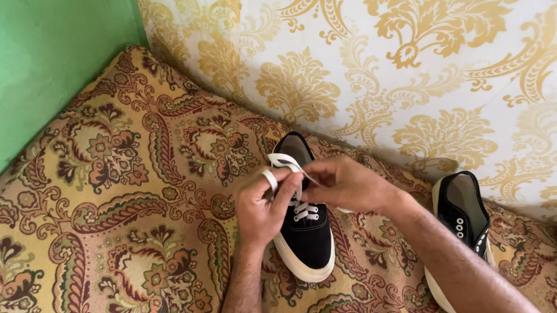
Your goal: The person removes white laces from two pairs of black canvas shoes and then re-laces each shoe, threading the laces through the eyelets and tying them. The shoes are handled one at a time on a patterned cushion.
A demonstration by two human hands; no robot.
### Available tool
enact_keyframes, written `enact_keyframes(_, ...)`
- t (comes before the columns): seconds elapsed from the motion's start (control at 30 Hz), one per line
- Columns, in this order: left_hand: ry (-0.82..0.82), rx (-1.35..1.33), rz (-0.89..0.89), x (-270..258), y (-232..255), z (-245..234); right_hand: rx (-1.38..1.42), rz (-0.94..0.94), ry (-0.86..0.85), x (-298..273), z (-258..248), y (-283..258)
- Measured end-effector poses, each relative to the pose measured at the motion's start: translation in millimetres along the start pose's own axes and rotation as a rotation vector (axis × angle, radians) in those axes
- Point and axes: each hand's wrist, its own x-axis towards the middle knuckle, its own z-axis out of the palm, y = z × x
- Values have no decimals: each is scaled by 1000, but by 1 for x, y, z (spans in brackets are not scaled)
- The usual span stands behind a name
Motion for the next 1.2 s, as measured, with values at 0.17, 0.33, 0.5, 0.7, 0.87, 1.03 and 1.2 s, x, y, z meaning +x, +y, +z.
enact_keyframes(0.17, -45, 57, 94, 0, 15, -4, 216, 62, 30, 3, 6, 12)
enact_keyframes(0.33, -55, 163, 150, 4, 26, 0, 364, 90, -22, -3, -6, 15)
enact_keyframes(0.5, -82, 206, 134, 4, 29, 4, 436, 90, -81, -12, -12, 17)
enact_keyframes(0.7, -89, 218, 62, 4, 21, -5, 445, 105, 117, -16, -19, 27)
enact_keyframes(0.87, -36, 314, -34, 4, 7, -15, 448, 188, 266, -26, -40, 39)
enact_keyframes(1.03, 36, 466, 60, 4, -10, -21, 354, 153, 345, -32, -55, 64)
enact_keyframes(1.2, 91, 737, 107, 6, -26, -25, 199, 117, 427, -38, -60, 94)
